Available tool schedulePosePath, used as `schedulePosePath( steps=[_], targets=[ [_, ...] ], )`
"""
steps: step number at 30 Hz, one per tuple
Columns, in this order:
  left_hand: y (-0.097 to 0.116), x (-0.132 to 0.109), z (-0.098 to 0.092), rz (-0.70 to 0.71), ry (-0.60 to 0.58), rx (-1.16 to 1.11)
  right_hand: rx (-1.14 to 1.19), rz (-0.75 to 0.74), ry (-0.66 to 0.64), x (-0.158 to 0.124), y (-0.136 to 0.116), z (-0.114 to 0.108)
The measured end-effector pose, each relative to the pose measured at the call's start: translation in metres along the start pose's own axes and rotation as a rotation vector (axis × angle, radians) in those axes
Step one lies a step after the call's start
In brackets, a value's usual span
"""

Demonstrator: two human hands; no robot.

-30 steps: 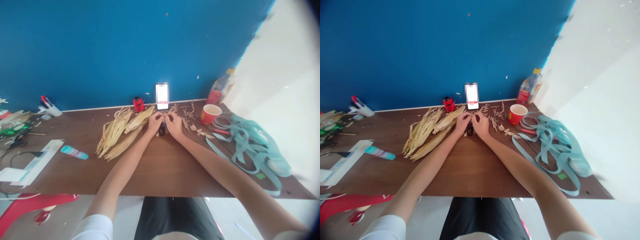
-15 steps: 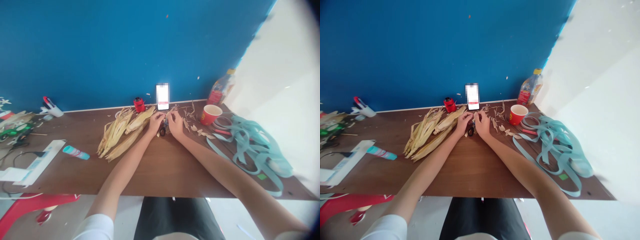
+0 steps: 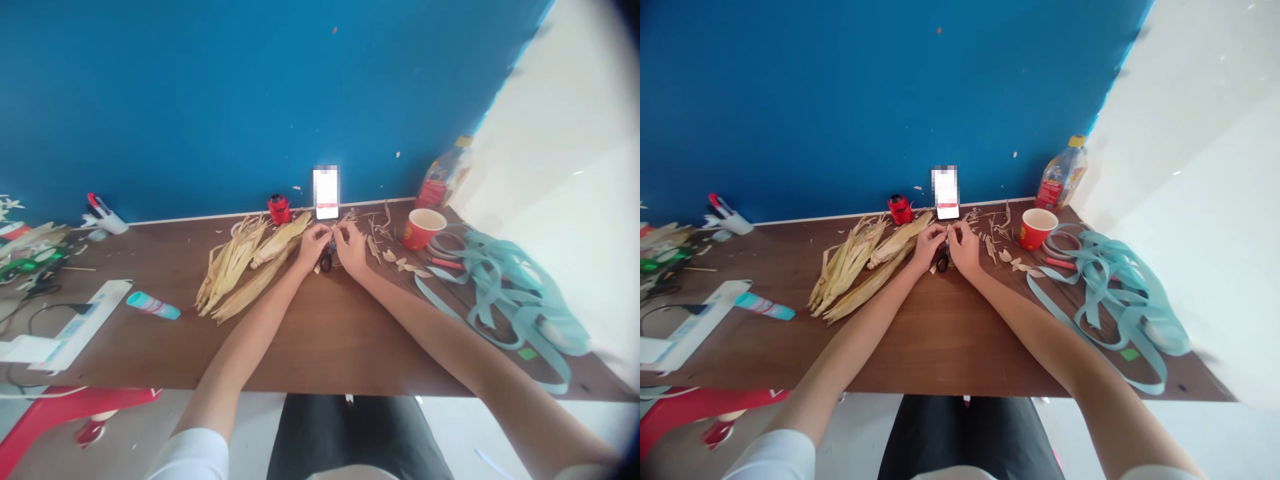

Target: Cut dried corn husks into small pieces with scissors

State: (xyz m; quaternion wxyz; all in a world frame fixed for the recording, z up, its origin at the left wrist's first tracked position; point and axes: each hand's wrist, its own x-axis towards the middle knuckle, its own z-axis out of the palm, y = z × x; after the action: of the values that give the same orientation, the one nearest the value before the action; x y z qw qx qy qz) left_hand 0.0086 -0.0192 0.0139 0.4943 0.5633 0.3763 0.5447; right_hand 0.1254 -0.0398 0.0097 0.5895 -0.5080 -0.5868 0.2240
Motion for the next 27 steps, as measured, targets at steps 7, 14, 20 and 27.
schedulePosePath(
  steps=[7,14,20,27],
  targets=[
    [-0.002,0.001,-0.001,-0.007,-0.016,-0.003,0.015,-0.063,0.0,-0.001,-0.001,-0.001],
    [-0.004,0.003,-0.002,-0.018,0.053,0.009,-0.059,-0.059,-0.007,0.002,0.0,-0.002],
    [-0.007,0.006,-0.001,-0.064,0.108,0.082,-0.253,0.042,-0.322,0.047,-0.004,-0.034],
    [-0.006,0.003,0.001,-0.019,0.062,0.156,-0.307,0.084,-0.082,0.093,0.026,-0.103]
  ],
)
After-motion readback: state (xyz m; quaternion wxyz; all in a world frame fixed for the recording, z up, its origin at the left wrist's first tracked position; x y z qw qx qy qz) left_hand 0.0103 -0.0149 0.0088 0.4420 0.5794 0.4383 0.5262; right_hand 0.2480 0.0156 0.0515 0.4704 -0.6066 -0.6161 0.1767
